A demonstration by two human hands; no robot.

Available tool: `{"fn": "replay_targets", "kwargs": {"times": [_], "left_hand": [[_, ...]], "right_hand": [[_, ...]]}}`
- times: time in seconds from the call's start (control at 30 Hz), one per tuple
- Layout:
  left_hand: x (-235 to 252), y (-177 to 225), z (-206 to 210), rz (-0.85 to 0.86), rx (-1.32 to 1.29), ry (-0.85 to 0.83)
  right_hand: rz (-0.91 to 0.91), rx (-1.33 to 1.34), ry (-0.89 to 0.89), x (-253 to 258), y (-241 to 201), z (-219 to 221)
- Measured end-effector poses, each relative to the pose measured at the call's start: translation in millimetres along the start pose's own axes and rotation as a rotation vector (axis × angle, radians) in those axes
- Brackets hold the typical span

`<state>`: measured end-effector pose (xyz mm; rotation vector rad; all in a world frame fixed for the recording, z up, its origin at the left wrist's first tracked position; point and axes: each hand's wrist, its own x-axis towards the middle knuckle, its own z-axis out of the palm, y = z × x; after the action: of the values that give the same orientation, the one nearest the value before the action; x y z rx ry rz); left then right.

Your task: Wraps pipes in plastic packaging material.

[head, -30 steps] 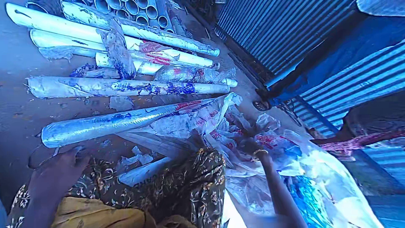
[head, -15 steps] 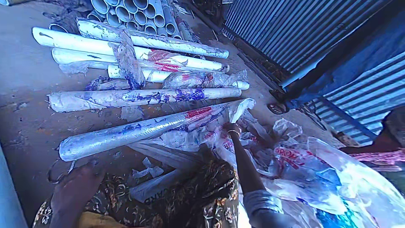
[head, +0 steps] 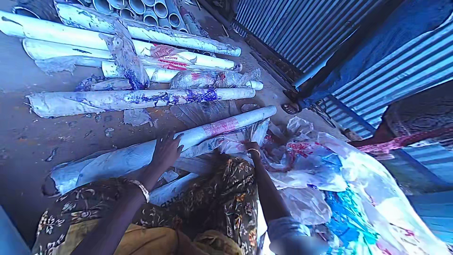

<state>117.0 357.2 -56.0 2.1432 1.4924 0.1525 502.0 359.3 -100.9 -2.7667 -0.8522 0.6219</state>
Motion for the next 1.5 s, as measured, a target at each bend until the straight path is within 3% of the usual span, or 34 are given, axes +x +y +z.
{"fn": "replay_targets", "kwargs": {"times": [0.07,0.13,0.3,0.47,0.7,0.87,1.0,1.13,1.3,1.4,1.5], "left_hand": [[41.6,29.2,19.6,0.060,-0.051,-0.098],[72.3,43.0,40.3,0.001,-0.035,-0.157],[98.0,15.2,77.4,-0.054,0.045,-0.101],[117.9,-3.5,60.5,-0.004,0.159,-0.193],[160.1,-74.5,22.7,0.012,-0.213,-0.308],[129.3,-138.3,-8.2,-0.136,-0.243,-0.342],[106.5,-163.9,-23.8,-0.220,-0.275,-0.262],[99.6,-156.3,-18.8,-0.156,-0.188,-0.172],[97.1,-121.7,-3.5,-0.102,-0.005,-0.074],[104.2,-84.9,10.9,-0.074,-0.021,-0.057],[126.4,-54.3,24.5,-0.045,-0.056,-0.028]], "right_hand": [[0.016,0.071,0.010,1.9,0.8,-0.9],[0.028,0.150,0.029,1.3,1.9,2.0],[0.025,0.132,-0.022,3.2,-3.1,19.9],[-0.044,-0.069,-0.081,4.3,-16.5,24.0],[-0.113,-0.219,-0.101,-30.9,-61.5,27.3],[-0.278,-0.357,-0.212,-73.6,-105.7,60.4],[-0.310,-0.368,-0.236,-62.9,-82.1,45.2],[-0.172,-0.496,-0.250,-41.3,-39.1,26.1],[-0.180,-0.572,-0.228,-71.9,-65.5,36.8],[-0.163,-0.519,-0.172,-78.4,-63.4,20.1],[-0.337,-0.343,-0.053,-78.2,-52.1,4.4]]}}
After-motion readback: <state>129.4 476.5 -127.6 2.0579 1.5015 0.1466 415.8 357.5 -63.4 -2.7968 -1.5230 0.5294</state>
